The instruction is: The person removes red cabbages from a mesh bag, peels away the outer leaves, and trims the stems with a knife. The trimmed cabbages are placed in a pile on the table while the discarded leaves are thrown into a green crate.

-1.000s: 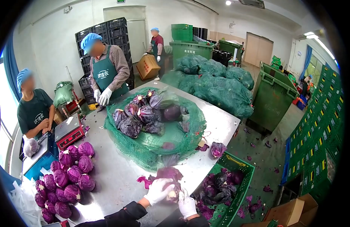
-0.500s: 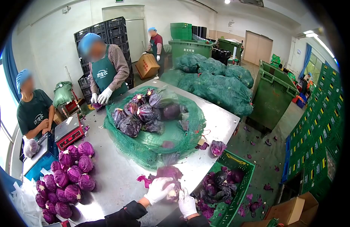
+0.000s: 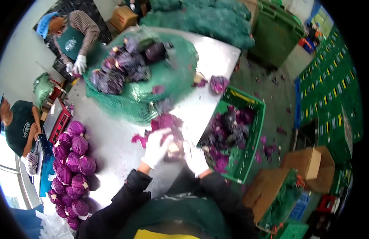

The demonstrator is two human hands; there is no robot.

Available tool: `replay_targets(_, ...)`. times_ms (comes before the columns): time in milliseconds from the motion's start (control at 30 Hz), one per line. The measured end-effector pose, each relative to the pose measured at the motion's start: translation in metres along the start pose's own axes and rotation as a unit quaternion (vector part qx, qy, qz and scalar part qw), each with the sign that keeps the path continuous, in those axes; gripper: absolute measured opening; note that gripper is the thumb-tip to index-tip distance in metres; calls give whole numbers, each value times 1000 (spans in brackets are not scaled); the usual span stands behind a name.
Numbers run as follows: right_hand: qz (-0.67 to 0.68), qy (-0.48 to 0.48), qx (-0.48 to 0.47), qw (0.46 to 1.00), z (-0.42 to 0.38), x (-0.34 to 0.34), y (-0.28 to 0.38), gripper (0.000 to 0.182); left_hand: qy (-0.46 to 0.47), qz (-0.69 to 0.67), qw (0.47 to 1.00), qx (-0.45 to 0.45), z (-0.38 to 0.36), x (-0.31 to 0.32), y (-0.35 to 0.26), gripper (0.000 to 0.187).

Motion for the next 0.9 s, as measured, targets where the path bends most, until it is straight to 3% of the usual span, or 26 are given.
replay_targets(67,24,2,1,1000,-3,0,-5,40,-9,-15,1000,17,0,0,0,30)
replay_targets(133,271,48,242,930,2,-1,-22,45,-1,-16,1000,9,2,-1,-2,30)
replay_targets(167,310,66,277,907,2,-1,-16,49,3,-21,1000,5,1,1,0,30)
replay_targets(400,128,22,222,966,11,-10,-11,49,21,-3,1000,-13,4,5,-5,32)
replay_targets(433,119,-2,241,963,9,-11,-20,45,28,-2,999,-15,4,3,-9,32)
replay_targets(467,139,-86,189,968,12,-21,-22,42,26,2,999,-20,1,3,-8,32)
replay_targets(533,92,-64,195,974,12,-14,-34,38,21,11,999,-30,-2,5,-5,31)
replay_targets(567,60,-98,175,978,14,-12,-48,37,36,8,999,-32,-4,7,-4,30)
replay_targets(600,297,-120,383,866,-13,11,-103,38,38,-16,999,-10,-7,6,-5,31)
replay_targets(667,295,-17,459,838,-12,11,-114,41,37,-60,997,39,-13,3,0,32)
replay_targets(700,255,-57,386,885,-8,16,-122,43,52,-89,995,10,-17,5,11,33)
replay_targets(733,345,-76,397,847,-6,20,-118,45,40,-97,994,-11,-24,3,18,32)
replay_targets(800,287,3,391,875,16,-10,-75,61,8,-116,992,-49,-31,5,24,32)
replay_targets(867,227,75,324,916,27,-23,-22,83,-21,-86,996,-24,-34,7,10,34)
replay_targets(900,223,-28,235,946,27,-23,-12,94,-32,-96,995,-26,-34,9,5,35)
Point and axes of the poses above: each hand's wrist, its own z-axis towards the middle knuckle, its own x-axis out of the palm, y = z × x, the point moved 10 cm from there along z, towards the middle knuckle, and after that the axes turned 8 degrees about z, right-handed, at the moved point
